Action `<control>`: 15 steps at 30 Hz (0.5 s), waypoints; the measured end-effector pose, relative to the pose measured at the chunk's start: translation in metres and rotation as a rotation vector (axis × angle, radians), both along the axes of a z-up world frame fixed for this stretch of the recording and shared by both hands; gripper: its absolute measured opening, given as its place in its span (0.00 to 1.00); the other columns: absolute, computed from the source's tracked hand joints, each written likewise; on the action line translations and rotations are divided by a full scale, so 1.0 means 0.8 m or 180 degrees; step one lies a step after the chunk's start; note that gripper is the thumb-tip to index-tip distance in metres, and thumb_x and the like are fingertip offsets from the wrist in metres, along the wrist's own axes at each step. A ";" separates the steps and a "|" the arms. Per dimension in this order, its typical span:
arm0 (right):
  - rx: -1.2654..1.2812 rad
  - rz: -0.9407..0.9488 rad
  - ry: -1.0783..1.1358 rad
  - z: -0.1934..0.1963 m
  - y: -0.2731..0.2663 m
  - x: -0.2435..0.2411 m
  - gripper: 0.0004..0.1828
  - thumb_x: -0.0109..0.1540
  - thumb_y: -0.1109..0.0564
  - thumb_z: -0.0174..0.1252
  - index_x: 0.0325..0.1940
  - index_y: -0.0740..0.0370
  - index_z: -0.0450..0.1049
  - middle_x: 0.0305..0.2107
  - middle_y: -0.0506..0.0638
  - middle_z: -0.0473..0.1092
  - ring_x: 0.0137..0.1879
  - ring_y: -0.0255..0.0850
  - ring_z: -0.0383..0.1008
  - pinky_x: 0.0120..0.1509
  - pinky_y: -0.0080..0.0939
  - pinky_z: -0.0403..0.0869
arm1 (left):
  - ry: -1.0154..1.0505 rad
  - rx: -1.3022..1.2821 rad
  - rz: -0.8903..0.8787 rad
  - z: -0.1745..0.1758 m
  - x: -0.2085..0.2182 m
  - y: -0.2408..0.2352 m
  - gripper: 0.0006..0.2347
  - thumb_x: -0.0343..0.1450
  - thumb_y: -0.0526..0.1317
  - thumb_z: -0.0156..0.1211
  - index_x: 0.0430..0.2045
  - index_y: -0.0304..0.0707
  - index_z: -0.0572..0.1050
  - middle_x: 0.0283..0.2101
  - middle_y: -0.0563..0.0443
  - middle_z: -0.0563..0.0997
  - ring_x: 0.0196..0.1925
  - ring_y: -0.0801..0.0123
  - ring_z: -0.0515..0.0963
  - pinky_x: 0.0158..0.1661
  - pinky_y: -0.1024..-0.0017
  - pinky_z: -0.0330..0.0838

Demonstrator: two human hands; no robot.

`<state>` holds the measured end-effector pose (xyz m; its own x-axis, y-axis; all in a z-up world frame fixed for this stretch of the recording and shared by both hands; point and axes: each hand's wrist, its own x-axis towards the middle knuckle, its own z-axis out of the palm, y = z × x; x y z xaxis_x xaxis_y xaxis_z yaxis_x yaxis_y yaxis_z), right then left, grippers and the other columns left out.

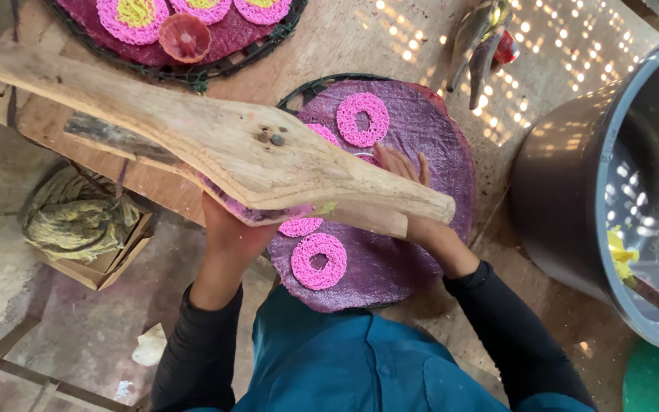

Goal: The person uses a wooden tool to scoop pink paste from a green basin and press it into a metal ring mold on a purple mat, forming pink circular shapes. The person repeats this process to create multiple pink circles.

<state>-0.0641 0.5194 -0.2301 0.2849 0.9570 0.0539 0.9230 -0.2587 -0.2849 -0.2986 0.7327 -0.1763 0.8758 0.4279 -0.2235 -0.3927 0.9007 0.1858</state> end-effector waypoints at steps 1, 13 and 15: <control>-0.0105 -0.0073 -0.0057 0.002 0.003 -0.001 0.58 0.59 0.28 0.55 0.82 0.63 0.42 0.76 0.54 0.50 0.83 0.45 0.45 0.82 0.60 0.32 | 0.0068 0.0074 0.0019 -0.002 0.000 0.000 0.32 0.75 0.62 0.46 0.71 0.43 0.59 0.70 0.44 0.66 0.71 0.47 0.68 0.67 0.38 0.61; 0.0483 -0.0636 0.0557 0.057 -0.112 -0.068 0.59 0.47 0.36 0.75 0.71 0.69 0.57 0.61 0.66 0.63 0.69 0.60 0.61 0.73 0.59 0.58 | 0.0151 0.0165 0.0236 -0.008 0.012 0.009 0.33 0.74 0.64 0.45 0.71 0.45 0.60 0.71 0.46 0.68 0.73 0.46 0.67 0.71 0.38 0.59; 0.0501 -0.0788 0.0183 0.046 -0.105 -0.097 0.59 0.45 0.37 0.76 0.69 0.72 0.59 0.60 0.68 0.64 0.67 0.63 0.61 0.73 0.62 0.55 | -0.0002 -0.0069 0.0146 0.002 0.018 0.005 0.32 0.72 0.62 0.49 0.68 0.43 0.63 0.68 0.44 0.70 0.69 0.47 0.71 0.66 0.40 0.65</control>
